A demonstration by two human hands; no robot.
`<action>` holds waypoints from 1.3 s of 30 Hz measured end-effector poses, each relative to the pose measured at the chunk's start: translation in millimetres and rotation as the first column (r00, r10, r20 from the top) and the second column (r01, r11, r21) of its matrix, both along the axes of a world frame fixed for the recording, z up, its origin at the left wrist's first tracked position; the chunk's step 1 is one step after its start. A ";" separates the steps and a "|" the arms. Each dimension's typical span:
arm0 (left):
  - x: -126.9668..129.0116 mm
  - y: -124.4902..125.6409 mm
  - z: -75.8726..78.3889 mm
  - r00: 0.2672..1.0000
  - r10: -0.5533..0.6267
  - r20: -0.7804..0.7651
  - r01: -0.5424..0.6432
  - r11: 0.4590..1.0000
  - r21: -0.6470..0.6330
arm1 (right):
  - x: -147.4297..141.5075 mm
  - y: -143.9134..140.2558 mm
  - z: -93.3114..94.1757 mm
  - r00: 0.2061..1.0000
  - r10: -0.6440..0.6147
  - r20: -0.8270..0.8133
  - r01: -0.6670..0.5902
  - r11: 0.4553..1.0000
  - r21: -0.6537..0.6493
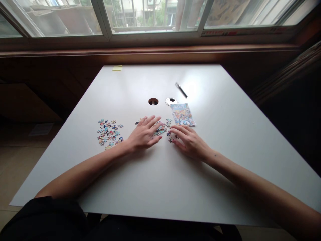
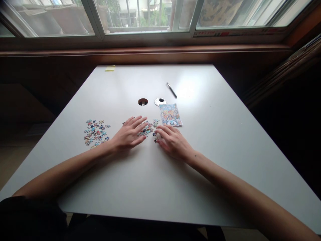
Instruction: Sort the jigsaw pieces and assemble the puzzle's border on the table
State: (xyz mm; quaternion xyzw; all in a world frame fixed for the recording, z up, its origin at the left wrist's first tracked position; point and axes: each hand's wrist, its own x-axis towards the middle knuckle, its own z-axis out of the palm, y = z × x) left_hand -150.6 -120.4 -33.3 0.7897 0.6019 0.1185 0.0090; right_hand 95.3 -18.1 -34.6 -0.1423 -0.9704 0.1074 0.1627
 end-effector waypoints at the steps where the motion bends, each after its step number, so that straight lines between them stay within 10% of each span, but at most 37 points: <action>1: 2.1 -9.1 0.8 0.999 -0.037 -0.005 0.037 0.999 0.010 | -0.5 0.1 0.3 1.000 0.006 0.006 -0.006 1.000 0.005; 9: -13.1 -49.9 0.9 0.998 -0.008 -0.065 0.006 0.999 -0.033 | -20.2 1.6 -4.3 0.999 0.004 0.041 -0.004 1.000 0.005; 33: -13.4 -42.3 -3.1 0.989 0.032 0.146 -0.050 0.992 0.119 | -36.1 -0.2 -5.0 0.998 0.021 -0.067 -0.023 0.999 -0.034; 39: -15.8 -55.9 -3.7 0.977 -0.148 0.154 0.093 0.944 0.317 | -28.7 6.1 -6.4 0.917 -0.235 -0.321 0.191 0.968 -0.162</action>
